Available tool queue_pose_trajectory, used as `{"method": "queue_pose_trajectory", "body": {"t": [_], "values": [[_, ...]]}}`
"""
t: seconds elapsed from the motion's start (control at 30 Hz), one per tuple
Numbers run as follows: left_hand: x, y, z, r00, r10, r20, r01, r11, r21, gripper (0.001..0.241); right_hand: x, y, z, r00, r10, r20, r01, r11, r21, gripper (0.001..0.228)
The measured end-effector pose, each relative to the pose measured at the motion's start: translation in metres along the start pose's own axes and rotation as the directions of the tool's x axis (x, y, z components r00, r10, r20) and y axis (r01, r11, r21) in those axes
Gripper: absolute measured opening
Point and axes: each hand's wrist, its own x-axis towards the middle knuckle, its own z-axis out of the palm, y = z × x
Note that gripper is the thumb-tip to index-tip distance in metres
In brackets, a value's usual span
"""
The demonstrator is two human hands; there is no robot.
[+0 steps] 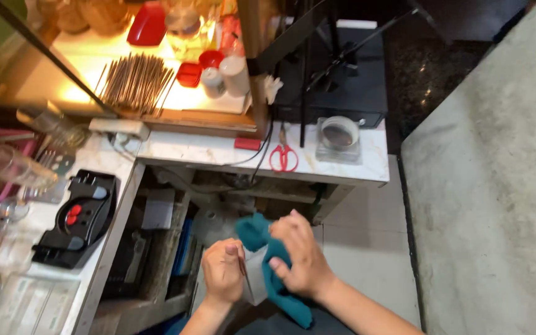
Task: Wiping and organizing clear plastic containers and a glass jar using a cleaning cloth at a cafe counter.
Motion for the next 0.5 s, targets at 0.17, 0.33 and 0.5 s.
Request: {"method": "queue_pose_trajectory", "body": {"t": [0.17, 0.33, 0.5], "values": [[-0.013, -0.019, 0.027, 0.992, 0.072, 0.105, -0.077, 0.996, 0.043, 0.060, -0.004, -0.026, -0.007, 0.970, 0.129, 0.204, -0.124, 0.992, -0.035, 0.045], [-0.003, -0.004, 0.029, 0.954, 0.210, 0.215, -0.231, 0.970, 0.077, 0.055, 0.018, -0.016, -0.054, 0.792, 0.107, 0.601, -0.211, 0.972, 0.106, 0.054], [0.007, 0.018, 0.030, 0.902, 0.322, 0.289, -0.375, 0.915, 0.151, 0.055, 0.023, -0.005, -0.063, 0.664, -0.005, 0.748, -0.308, 0.909, 0.280, 0.042]]}}
